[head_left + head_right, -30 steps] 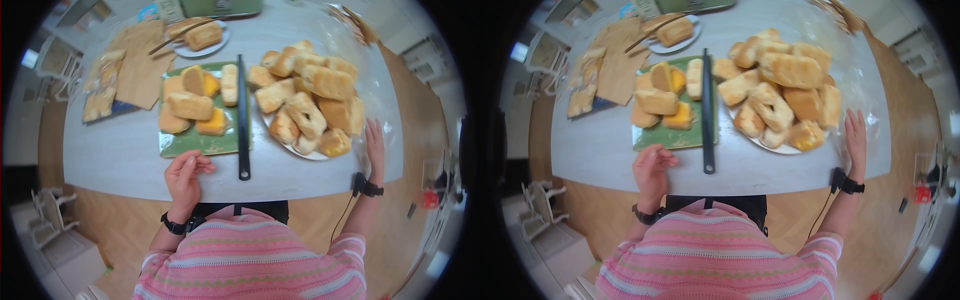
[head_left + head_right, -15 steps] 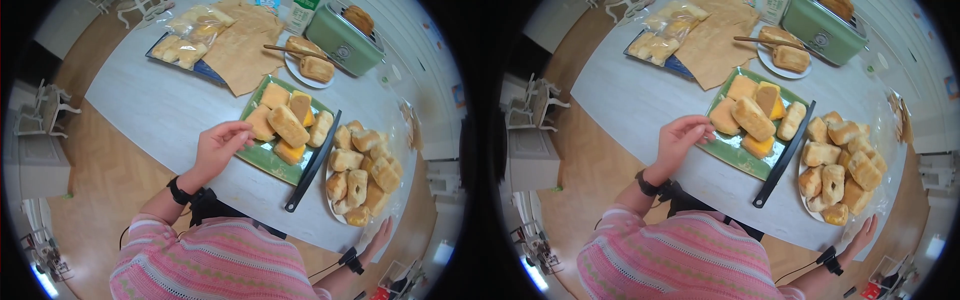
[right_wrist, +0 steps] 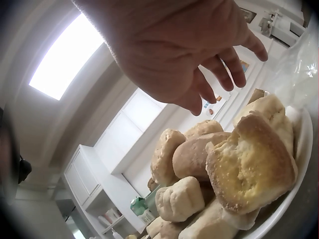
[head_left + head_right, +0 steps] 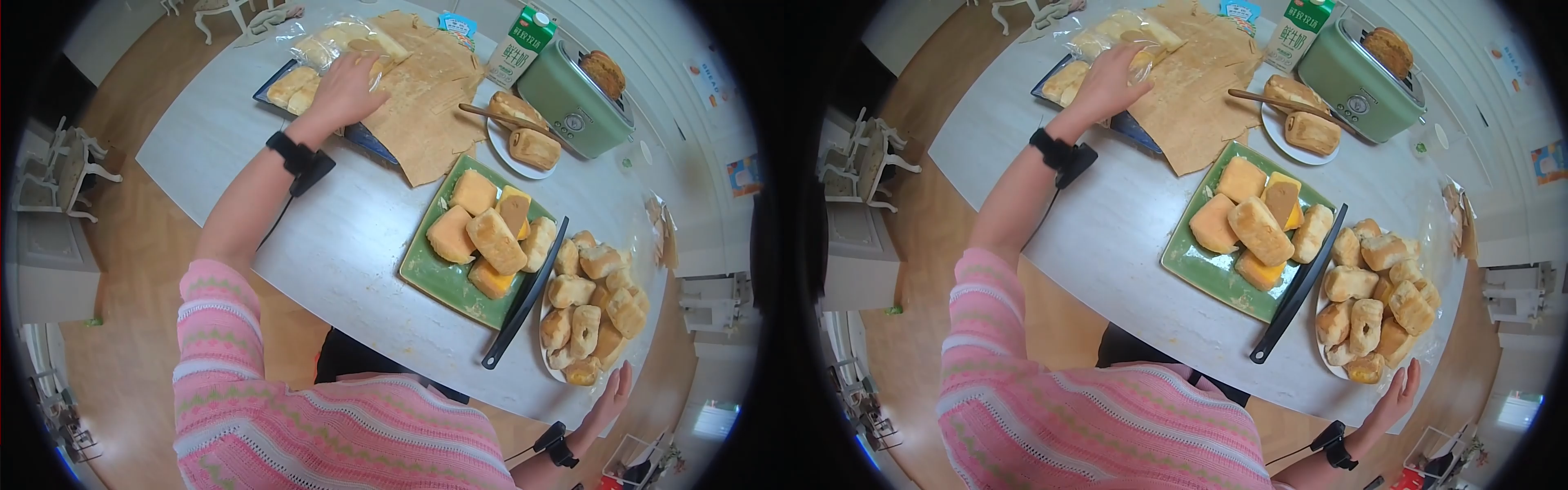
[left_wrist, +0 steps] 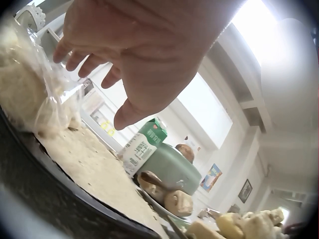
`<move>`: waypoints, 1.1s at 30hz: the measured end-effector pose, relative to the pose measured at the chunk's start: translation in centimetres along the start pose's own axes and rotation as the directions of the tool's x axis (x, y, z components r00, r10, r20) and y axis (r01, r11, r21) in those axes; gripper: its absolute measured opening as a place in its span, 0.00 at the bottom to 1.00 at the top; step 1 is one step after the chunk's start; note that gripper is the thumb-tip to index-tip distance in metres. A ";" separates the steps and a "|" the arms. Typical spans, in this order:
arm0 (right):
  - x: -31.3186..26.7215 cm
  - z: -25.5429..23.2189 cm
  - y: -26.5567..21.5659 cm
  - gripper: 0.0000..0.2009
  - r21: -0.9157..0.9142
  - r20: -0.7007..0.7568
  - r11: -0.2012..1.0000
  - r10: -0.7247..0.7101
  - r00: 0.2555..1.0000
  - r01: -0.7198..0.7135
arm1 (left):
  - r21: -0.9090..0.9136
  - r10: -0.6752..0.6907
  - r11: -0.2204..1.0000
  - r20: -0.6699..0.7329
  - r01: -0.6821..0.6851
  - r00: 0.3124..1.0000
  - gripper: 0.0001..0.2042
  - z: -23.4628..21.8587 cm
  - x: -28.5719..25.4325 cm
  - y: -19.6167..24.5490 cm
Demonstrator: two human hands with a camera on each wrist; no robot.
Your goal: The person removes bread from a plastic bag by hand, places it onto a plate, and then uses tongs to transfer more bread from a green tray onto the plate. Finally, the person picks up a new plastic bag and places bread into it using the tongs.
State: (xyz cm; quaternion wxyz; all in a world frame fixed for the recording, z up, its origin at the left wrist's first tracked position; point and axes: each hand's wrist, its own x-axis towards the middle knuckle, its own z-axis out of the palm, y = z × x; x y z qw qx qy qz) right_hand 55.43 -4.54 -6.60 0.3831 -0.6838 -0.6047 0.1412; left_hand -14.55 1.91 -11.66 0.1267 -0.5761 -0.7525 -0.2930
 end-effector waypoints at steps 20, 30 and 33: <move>-1.2 2.8 -4.2 0.20 0.097 0.121 0.995 -0.012 0.993 0.000 | 0.018 -0.104 0.995 0.251 0.103 0.962 0.37 2.0 3.0 -3.6; -2.1 2.9 -5.1 0.20 0.070 0.131 0.997 0.007 0.991 -0.016 | -0.141 -0.351 0.930 -0.070 0.339 0.934 0.33 0.0 4.6 -7.1; -2.5 2.4 -4.8 0.21 0.063 0.108 0.998 0.017 0.994 -0.024 | -0.003 -0.571 0.803 -0.289 0.596 0.768 0.32 -0.3 5.4 -10.5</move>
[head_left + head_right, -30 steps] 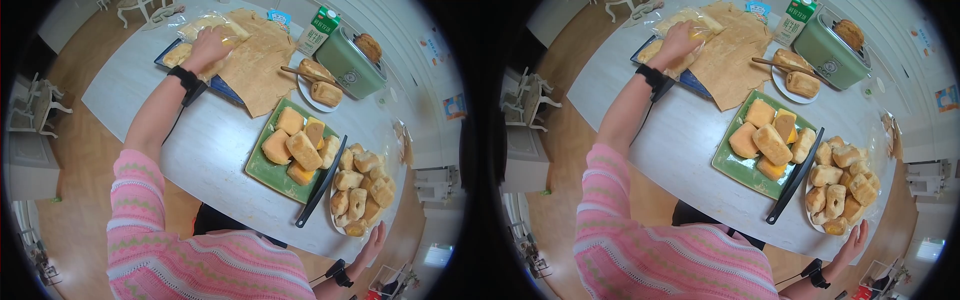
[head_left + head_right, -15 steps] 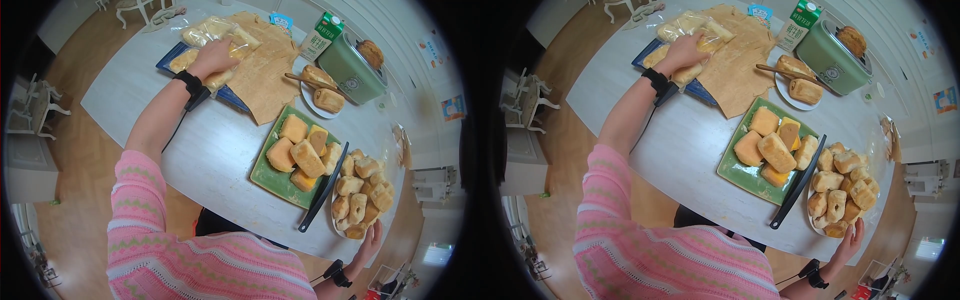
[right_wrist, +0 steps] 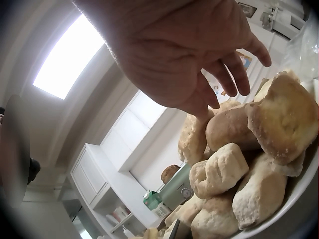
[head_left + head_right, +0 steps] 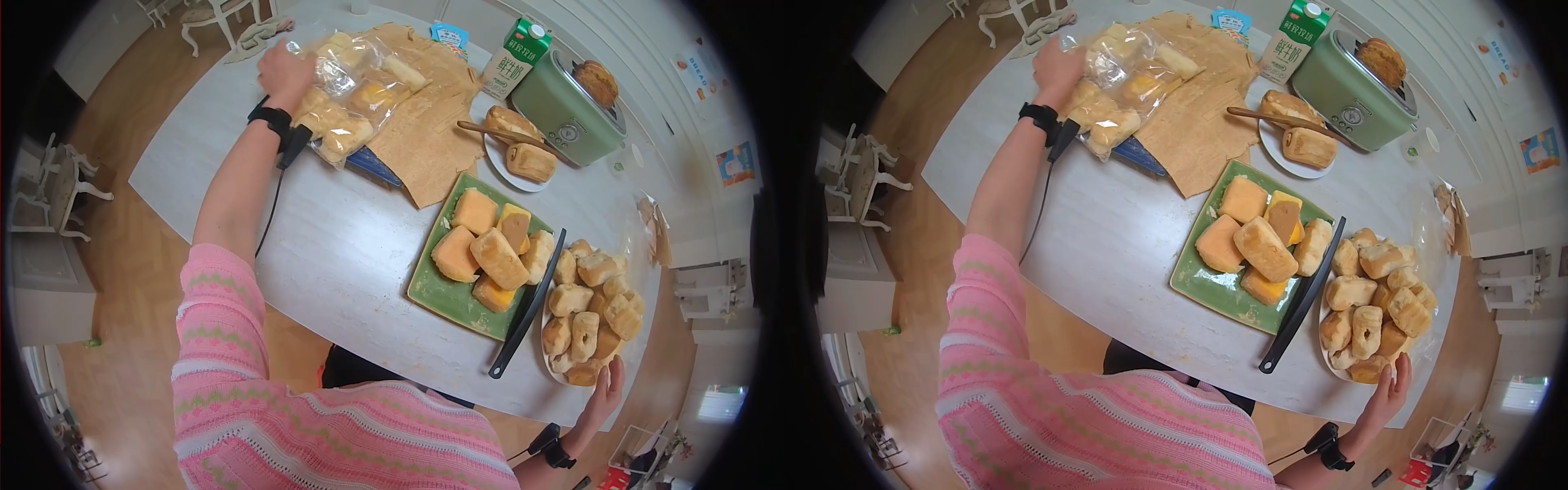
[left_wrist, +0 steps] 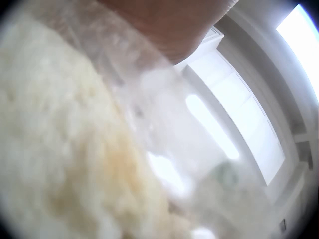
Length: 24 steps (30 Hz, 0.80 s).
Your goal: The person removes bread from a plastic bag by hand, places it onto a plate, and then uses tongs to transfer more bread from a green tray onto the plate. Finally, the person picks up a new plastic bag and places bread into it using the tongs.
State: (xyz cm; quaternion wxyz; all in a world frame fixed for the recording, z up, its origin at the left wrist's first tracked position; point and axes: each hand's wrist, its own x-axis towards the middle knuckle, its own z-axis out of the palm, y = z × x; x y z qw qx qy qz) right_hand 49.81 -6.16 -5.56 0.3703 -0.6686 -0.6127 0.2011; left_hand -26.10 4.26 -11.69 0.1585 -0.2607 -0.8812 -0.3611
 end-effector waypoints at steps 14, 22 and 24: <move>-0.7 0.0 0.0 0.21 -0.010 -0.005 1.000 0.012 1.000 -0.012 | -0.284 -0.241 0.918 0.159 0.278 0.957 0.17 3.5 4.1 -3.3; -2.0 -0.3 -0.5 0.20 0.003 -0.030 1.000 -0.014 0.999 0.014 | -0.967 0.046 0.246 -0.048 -0.057 0.998 0.05 0.6 4.8 2.7; -2.5 -0.2 -0.8 0.20 -0.005 -0.039 1.000 -0.029 0.999 0.029 | -0.983 0.088 0.171 -0.056 -0.071 0.994 0.04 -1.1 4.8 3.8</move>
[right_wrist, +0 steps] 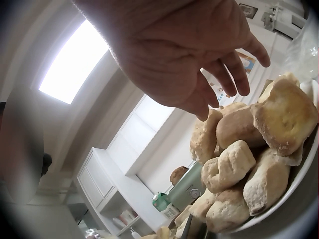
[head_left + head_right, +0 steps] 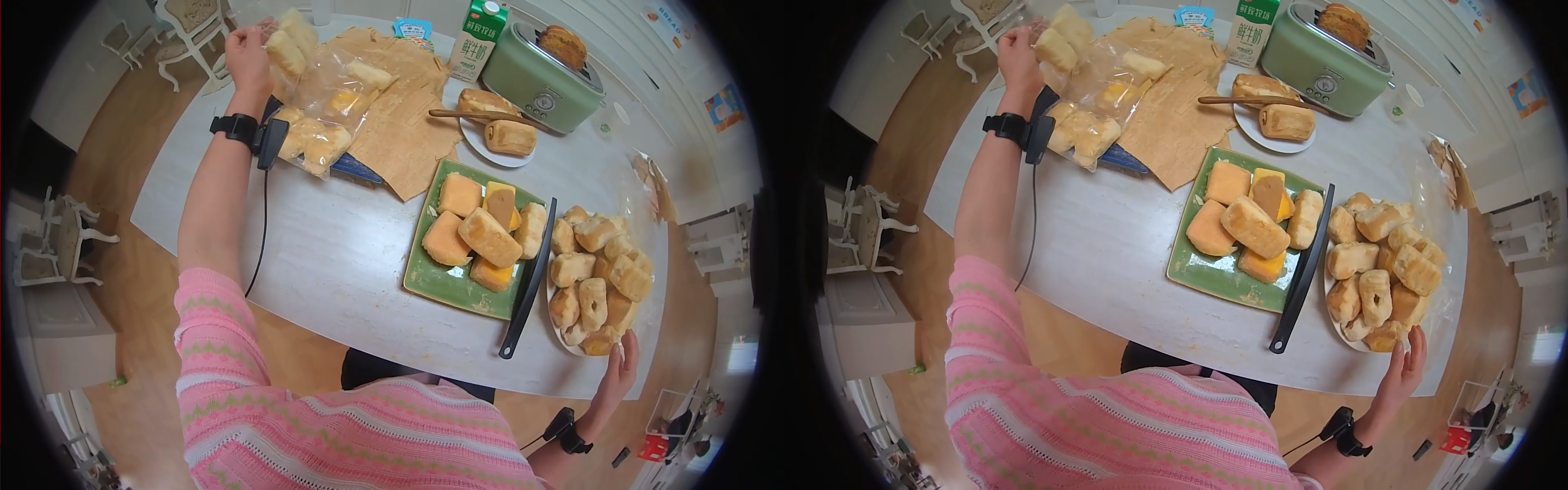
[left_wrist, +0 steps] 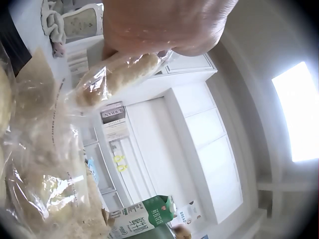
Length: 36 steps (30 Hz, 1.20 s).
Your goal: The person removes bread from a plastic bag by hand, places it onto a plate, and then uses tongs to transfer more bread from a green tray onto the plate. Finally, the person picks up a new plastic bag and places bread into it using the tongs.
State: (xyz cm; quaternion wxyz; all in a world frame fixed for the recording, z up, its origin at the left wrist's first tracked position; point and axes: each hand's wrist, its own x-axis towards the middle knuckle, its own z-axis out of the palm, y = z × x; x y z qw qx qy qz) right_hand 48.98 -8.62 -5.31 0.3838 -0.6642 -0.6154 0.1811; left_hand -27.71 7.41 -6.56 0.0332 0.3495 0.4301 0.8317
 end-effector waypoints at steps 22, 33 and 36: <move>-5.3 18.0 -15.8 0.32 0.689 0.723 0.221 -0.162 0.671 -0.690 | -0.027 -0.584 0.272 0.790 0.962 0.187 0.13 8.8 -25.2 17.3; -4.6 18.7 -16.2 0.26 0.827 0.556 -0.037 -0.095 0.826 -0.561 | -0.151 -0.415 0.112 0.891 0.982 0.184 0.31 8.2 -29.2 18.2; -4.5 19.2 -16.5 0.25 0.851 0.520 -0.055 -0.052 0.853 -0.522 | -0.187 -0.516 0.177 0.819 0.966 0.253 0.31 8.3 -32.0 17.8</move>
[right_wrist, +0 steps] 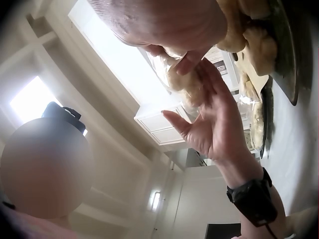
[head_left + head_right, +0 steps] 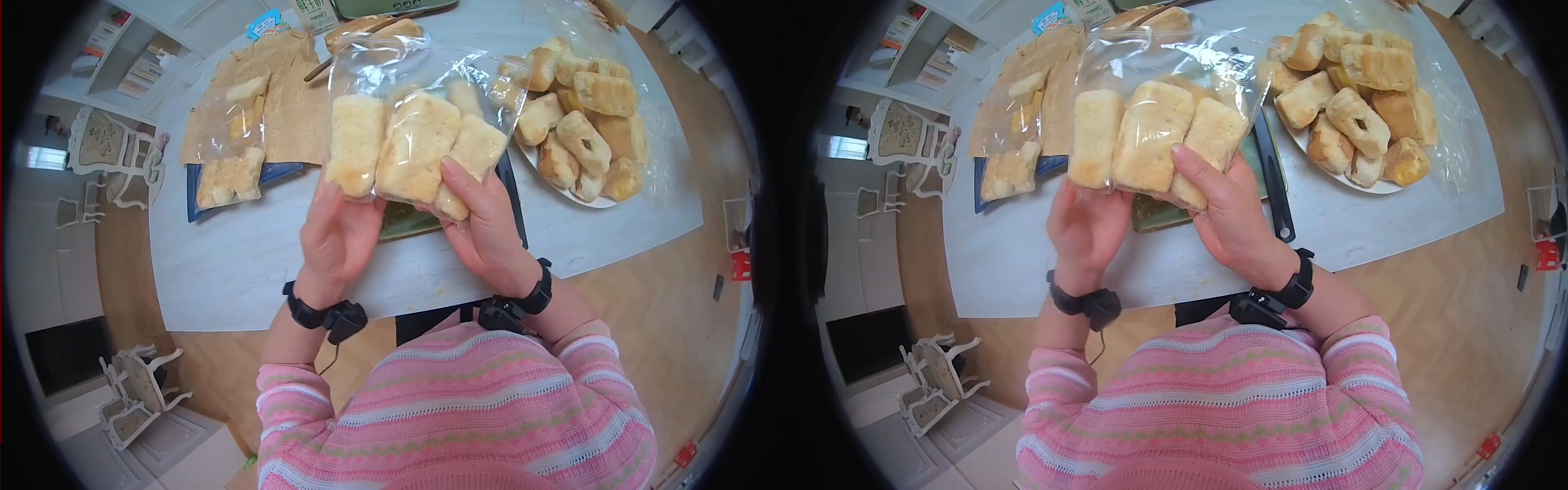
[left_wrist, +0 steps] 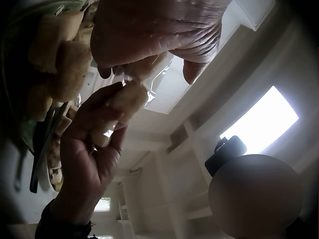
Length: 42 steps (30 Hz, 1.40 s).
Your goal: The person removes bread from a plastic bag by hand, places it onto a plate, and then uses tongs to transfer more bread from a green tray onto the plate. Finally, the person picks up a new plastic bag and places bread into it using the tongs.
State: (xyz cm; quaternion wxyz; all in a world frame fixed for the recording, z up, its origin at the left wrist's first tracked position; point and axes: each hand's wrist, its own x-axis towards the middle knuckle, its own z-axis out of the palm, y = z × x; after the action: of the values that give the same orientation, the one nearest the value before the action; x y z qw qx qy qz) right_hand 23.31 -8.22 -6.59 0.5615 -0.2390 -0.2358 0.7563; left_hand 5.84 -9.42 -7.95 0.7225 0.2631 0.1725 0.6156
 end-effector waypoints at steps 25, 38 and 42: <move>-1.2 -4.1 -3.1 0.24 -0.541 0.154 0.840 0.124 0.980 -0.021 | 0.108 0.168 0.985 -0.450 -0.134 0.877 0.27 2.3 5.2 -0.9; -2.2 -10.1 -5.4 0.12 -0.970 0.093 -0.241 -0.281 0.955 0.024 | 0.201 0.098 0.980 -0.483 0.001 0.870 0.25 1.2 7.3 2.7; -1.7 -10.6 -5.2 0.10 -0.985 0.059 -0.171 -0.252 0.966 0.016 | 0.146 0.042 0.989 -0.484 0.034 0.874 0.25 0.8 7.4 2.6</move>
State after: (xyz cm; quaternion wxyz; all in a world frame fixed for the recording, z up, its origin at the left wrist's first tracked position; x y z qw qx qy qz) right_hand 34.16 -7.59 -11.39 0.2750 -0.6126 -0.7053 0.2273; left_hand 5.62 -2.03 -5.20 0.6330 0.1542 0.3934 0.6487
